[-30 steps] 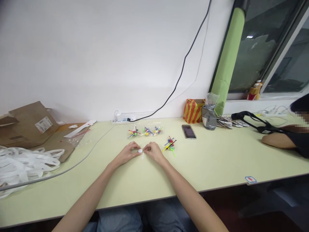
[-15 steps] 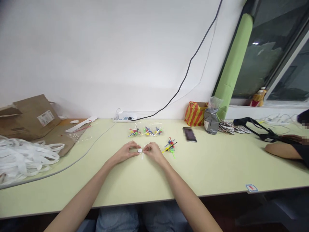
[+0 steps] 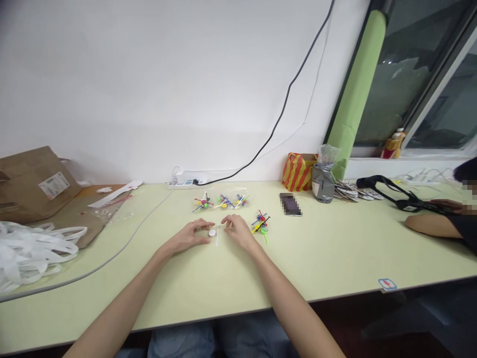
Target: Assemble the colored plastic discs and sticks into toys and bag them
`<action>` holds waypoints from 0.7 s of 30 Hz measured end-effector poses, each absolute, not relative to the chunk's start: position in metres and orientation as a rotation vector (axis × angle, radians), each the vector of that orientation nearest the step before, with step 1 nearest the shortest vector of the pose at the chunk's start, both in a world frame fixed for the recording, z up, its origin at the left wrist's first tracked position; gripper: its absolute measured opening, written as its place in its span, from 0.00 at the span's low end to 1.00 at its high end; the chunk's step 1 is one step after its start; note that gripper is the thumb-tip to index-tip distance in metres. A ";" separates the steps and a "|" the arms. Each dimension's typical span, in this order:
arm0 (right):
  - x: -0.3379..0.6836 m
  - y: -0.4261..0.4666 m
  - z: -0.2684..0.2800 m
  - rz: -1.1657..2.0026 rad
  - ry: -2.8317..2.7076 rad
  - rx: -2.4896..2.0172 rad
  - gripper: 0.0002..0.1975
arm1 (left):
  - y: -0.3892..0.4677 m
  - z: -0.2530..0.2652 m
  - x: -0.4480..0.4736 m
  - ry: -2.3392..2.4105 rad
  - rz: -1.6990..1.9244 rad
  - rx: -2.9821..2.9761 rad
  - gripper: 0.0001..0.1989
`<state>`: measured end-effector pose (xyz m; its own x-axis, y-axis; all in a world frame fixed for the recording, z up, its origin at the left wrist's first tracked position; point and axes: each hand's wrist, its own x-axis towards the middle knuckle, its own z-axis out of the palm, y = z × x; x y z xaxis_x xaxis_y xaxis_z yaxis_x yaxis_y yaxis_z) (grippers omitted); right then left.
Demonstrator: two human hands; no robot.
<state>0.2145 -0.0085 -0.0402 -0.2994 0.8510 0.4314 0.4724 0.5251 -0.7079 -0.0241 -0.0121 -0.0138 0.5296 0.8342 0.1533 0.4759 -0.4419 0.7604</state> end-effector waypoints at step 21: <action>0.297 0.041 -0.024 0.156 -2.052 -1.635 0.13 | -0.006 -0.023 -0.019 1.210 0.949 1.925 0.30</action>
<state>0.2973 0.0411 -0.0237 -0.1470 0.9378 0.3144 0.8797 0.2692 -0.3919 -0.0191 -0.0059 -0.0231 0.3071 0.9241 0.2276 0.4408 -0.3501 0.8265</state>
